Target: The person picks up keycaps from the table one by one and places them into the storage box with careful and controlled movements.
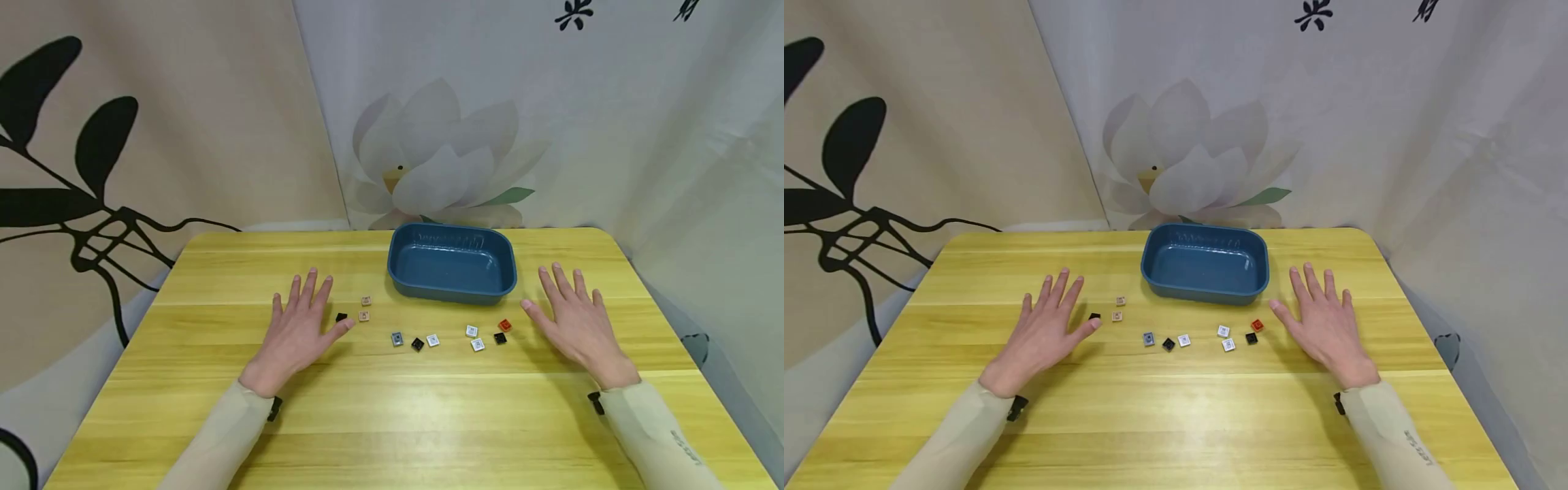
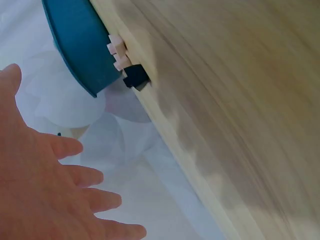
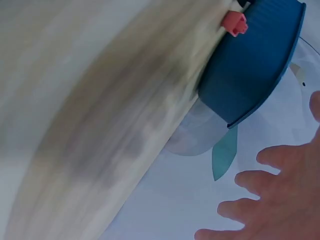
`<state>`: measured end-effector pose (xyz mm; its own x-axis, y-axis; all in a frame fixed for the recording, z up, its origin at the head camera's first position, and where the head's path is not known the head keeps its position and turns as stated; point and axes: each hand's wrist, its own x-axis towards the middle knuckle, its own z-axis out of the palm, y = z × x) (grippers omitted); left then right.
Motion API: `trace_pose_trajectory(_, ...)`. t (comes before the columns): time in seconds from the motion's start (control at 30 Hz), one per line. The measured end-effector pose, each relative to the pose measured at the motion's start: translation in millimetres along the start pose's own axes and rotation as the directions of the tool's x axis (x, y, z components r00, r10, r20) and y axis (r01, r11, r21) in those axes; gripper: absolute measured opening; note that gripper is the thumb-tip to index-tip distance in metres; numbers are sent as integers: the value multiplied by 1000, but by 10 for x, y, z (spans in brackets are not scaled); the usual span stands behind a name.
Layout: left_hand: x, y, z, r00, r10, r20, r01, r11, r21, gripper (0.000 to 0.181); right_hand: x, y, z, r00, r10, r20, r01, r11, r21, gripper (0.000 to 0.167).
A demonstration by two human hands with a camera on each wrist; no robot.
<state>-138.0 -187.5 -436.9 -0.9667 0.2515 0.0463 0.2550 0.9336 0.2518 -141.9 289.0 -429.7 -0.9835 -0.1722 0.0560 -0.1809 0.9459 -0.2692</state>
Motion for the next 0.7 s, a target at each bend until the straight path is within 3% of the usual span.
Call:
trace_pose_trajectory(0.4, 183, 288, 9, 999, 36, -16, -36, 997, -62, 99, 169, -144, -8, 999, 28, 39, -33, 992, 120, 83)
trace_pose_trajectory(0.7, 486, 499, 107, 998, 55, 2, -55, 991, -124, 99, 272, -230, 86, 998, 16, 64, -28, 982, 188, 82)
